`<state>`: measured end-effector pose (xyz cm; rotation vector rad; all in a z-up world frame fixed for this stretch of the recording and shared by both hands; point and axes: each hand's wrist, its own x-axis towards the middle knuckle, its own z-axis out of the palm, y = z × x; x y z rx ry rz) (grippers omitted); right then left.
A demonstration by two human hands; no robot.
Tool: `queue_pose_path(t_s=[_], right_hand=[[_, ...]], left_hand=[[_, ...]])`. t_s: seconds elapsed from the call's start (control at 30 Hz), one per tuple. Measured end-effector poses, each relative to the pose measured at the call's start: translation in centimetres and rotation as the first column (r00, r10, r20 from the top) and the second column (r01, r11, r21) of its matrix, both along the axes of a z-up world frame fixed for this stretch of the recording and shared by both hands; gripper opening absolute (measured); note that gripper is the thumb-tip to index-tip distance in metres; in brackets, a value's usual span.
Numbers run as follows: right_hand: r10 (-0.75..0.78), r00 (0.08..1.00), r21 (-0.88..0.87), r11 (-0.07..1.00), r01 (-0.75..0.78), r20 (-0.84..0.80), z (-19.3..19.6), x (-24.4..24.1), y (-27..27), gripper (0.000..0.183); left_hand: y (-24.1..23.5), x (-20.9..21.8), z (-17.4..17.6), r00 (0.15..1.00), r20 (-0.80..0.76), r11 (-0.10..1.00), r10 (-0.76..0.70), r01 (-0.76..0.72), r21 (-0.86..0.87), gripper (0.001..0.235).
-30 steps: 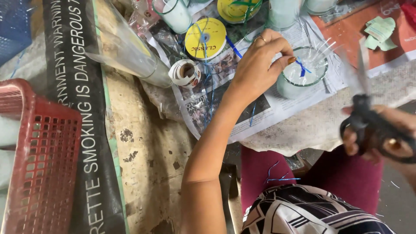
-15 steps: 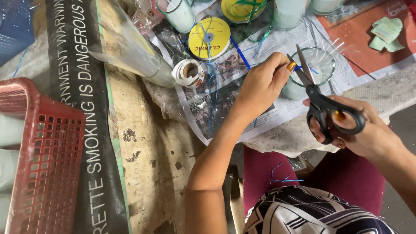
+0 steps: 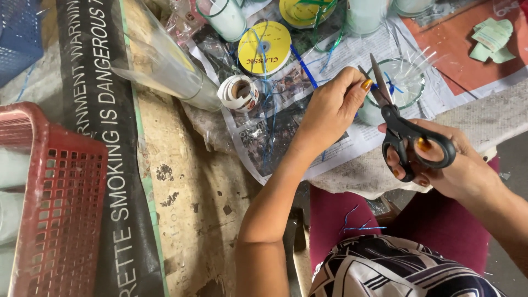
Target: Wrapping glass jars in plastic film and securing them with string and tape.
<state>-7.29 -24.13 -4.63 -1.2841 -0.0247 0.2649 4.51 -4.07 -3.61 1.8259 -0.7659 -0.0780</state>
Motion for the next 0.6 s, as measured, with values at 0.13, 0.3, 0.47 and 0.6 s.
queue_pose_path(t_s=[0.13,0.3,0.47,0.6], right_hand=[[0.051,0.997,0.061,0.997,-0.055,0.064,-0.5,0.2,-0.4,0.050],[-0.017,0.998,-0.097,0.995,0.024,0.067,1.2,-0.9,-0.6,0.048],[0.199,0.572,0.156,0.980,-0.124,-0.795,-15.7,3.5,-18.0,0.051],[-0.047,0.882,-0.283,0.954,-0.100,-0.470,-16.1,0.6,-24.7,0.082]], left_hand=[[-0.1,-0.1,0.2,1.000,0.010,1.000,0.011,-0.011,0.001,0.024],[-0.1,1.1,-0.9,0.998,0.004,0.997,0.056,-0.056,0.060,0.016],[0.3,5.5,-2.5,0.900,0.376,0.922,0.219,-0.317,0.223,0.043],[-1.9,6.0,0.8,0.951,-0.160,0.954,-0.264,0.282,0.104,0.083]])
